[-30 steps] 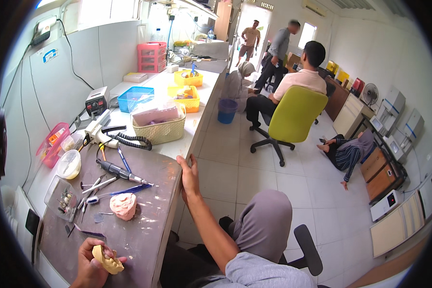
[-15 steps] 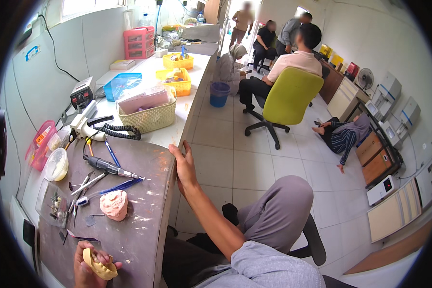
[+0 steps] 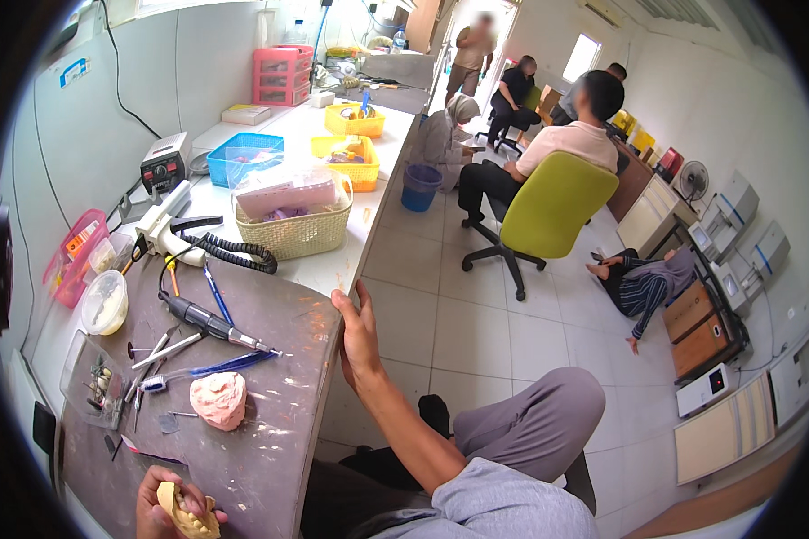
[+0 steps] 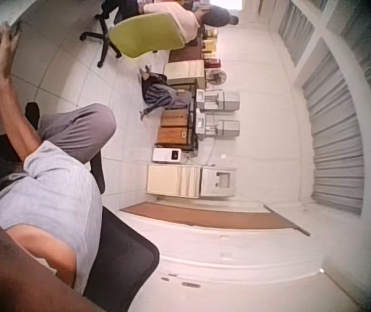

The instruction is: The person fits a dental crown onto a plaster mold and uses a rotary tool to polish and shape the surface.

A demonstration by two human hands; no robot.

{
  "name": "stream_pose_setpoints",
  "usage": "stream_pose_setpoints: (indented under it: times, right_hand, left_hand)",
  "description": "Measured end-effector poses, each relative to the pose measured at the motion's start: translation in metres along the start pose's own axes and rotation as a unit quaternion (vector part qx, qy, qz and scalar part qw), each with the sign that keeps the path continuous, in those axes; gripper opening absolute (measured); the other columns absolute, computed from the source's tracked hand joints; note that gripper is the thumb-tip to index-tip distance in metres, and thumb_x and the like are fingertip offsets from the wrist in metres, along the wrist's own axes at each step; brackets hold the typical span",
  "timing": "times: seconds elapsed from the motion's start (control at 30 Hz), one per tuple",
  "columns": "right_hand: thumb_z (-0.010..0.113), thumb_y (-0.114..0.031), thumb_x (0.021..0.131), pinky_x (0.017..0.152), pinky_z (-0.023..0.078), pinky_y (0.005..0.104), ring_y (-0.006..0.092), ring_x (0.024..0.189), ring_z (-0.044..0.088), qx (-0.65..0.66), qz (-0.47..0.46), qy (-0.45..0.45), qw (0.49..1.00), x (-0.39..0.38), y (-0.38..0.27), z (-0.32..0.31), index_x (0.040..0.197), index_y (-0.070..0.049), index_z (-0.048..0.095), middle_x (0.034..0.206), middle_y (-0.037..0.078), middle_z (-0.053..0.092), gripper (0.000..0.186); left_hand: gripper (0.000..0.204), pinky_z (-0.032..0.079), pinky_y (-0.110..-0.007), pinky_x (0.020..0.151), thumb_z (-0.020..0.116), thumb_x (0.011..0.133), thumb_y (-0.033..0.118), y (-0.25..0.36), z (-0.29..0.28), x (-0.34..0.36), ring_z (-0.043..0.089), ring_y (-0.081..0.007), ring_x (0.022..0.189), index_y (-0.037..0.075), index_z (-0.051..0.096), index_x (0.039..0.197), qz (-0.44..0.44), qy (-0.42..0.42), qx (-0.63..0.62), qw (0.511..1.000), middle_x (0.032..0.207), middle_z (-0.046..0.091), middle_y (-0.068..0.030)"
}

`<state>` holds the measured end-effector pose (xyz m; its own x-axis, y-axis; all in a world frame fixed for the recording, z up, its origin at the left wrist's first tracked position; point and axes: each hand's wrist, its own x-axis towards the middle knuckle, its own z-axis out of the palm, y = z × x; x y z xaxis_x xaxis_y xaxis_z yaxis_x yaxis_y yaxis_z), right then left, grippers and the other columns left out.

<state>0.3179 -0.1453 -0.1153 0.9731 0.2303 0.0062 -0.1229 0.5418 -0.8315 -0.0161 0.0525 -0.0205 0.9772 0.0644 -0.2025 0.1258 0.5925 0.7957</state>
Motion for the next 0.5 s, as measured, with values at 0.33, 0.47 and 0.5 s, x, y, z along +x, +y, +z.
stream_pose_setpoints:
  times: [0.33, 0.47, 0.5]
  right_hand:
    - [0.067, -0.026, 0.092, 0.11, 0.035, 0.0397, 0.0249, 0.13, 0.044, -0.051, 0.112, 0.015, 0.992, -0.015, -0.037, -0.007, 0.154, -0.002, 0.017, 0.143, 0.019, 0.041, 0.083]
    - [0.061, -0.014, 0.095, 0.103, 0.042, 0.0371, 0.0224, 0.122, 0.051, -0.273, -0.235, 0.011, 0.933, -0.052, -0.096, -0.008, 0.143, -0.003, 0.04, 0.138, 0.015, 0.05, 0.054]
    - [0.06, -0.01, 0.095, 0.099, 0.045, 0.0361, 0.0228, 0.117, 0.055, -0.364, -0.314, -0.042, 0.876, -0.069, -0.131, -0.001, 0.137, -0.003, 0.049, 0.135, 0.015, 0.053, 0.044]
  left_hand:
    - [0.061, 0.053, -0.048, 0.094, 0.079, 0.083, 0.038, -0.001, 0.001, 0.003, 0.063, -0.0246, 0.101, 0.008, 0.05, 0.128, -0.017, -0.004, -0.006, 1.0, 0.103, 0.062, -0.0088]
    - [0.062, 0.053, -0.048, 0.094, 0.078, 0.084, 0.038, -0.005, 0.0, 0.007, 0.063, -0.0249, 0.102, 0.008, 0.049, 0.13, -0.012, -0.004, 0.002, 1.0, 0.104, 0.062, -0.0088]
    - [0.062, 0.053, -0.048, 0.094, 0.078, 0.085, 0.037, -0.004, -0.003, 0.012, 0.063, -0.025, 0.102, 0.008, 0.048, 0.131, 0.001, -0.011, 0.003, 1.0, 0.105, 0.062, -0.0089]
